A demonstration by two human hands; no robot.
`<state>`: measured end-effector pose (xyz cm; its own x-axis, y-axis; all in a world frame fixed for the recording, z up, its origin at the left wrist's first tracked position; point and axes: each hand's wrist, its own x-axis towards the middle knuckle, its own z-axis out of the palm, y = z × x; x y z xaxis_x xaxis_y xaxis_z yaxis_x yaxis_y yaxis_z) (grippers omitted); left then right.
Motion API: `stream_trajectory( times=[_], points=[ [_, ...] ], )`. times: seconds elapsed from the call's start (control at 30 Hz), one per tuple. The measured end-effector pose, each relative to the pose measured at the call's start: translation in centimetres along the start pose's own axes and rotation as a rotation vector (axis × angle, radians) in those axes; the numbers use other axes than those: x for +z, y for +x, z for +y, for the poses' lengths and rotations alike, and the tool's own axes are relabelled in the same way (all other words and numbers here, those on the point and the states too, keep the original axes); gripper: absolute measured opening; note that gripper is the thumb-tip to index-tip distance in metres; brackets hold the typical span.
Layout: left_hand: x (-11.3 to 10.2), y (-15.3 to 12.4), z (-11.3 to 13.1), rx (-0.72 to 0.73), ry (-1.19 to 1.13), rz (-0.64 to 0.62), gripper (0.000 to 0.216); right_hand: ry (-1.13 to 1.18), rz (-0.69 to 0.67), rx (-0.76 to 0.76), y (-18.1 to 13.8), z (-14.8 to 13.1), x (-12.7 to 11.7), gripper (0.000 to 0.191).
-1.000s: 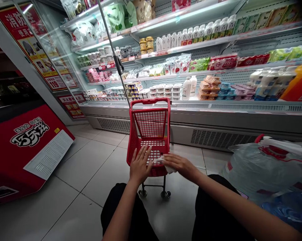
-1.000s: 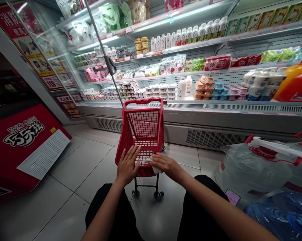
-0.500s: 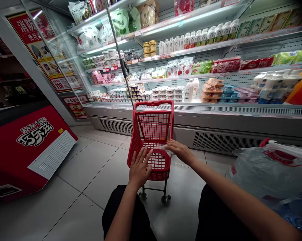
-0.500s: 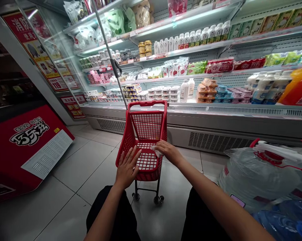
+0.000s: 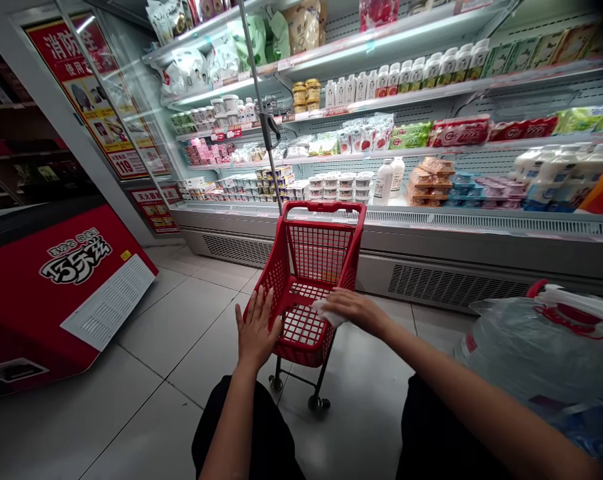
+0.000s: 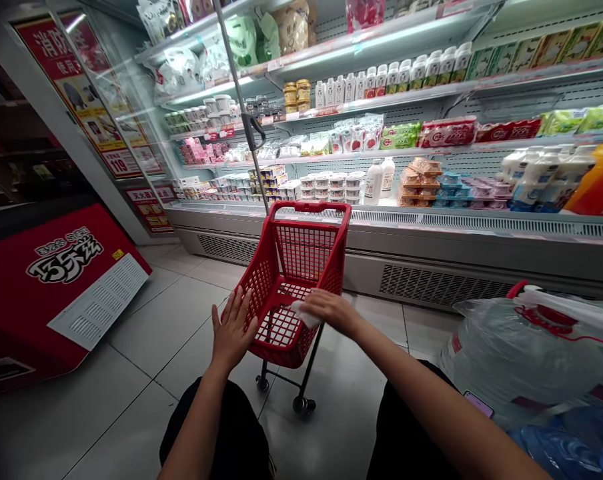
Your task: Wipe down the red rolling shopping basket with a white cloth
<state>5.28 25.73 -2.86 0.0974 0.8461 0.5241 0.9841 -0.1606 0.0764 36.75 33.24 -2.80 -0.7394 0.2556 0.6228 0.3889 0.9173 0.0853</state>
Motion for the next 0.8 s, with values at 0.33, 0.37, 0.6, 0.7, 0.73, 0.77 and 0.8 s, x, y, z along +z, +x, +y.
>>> stream_trajectory(
  times=[0.33, 0.37, 0.6, 0.7, 0.73, 0.77, 0.8],
  points=[
    [1.4, -0.5, 5.2, 0.116, -0.125, 0.166, 0.064, -0.143, 0.158, 0.251, 0.9, -2.1, 4.0, 0.035],
    [1.6, -0.6, 5.9, 0.179, -0.146, 0.141, 0.067, -0.131, 0.157, 0.236, 1.2, -2.7, 4.3, 0.036],
    [1.8, -0.8, 5.3, 0.299, -0.114, 0.096, 0.049, -0.124, 0.016, 0.073, 2.0, 0.2, 2.8, 0.037],
    [1.4, -0.8, 4.6, 0.336, -0.109, 0.071, 0.05, -0.178, -0.032, 0.113, 1.8, 3.1, 1.9, 0.039],
    [1.3, -0.8, 4.4, 0.345, -0.111, 0.057, 0.05, -0.195, -0.054, 0.128, 1.7, 3.9, 1.6, 0.04],
    [1.1, -0.8, 4.3, 0.348, -0.116, 0.039, 0.051, -0.213, -0.076, 0.145, 1.6, 4.7, 1.3, 0.041],
    [1.0, -0.8, 4.1, 0.345, -0.123, 0.022, 0.052, -0.232, -0.093, 0.163, 1.4, 5.4, 1.1, 0.042]
  ],
)
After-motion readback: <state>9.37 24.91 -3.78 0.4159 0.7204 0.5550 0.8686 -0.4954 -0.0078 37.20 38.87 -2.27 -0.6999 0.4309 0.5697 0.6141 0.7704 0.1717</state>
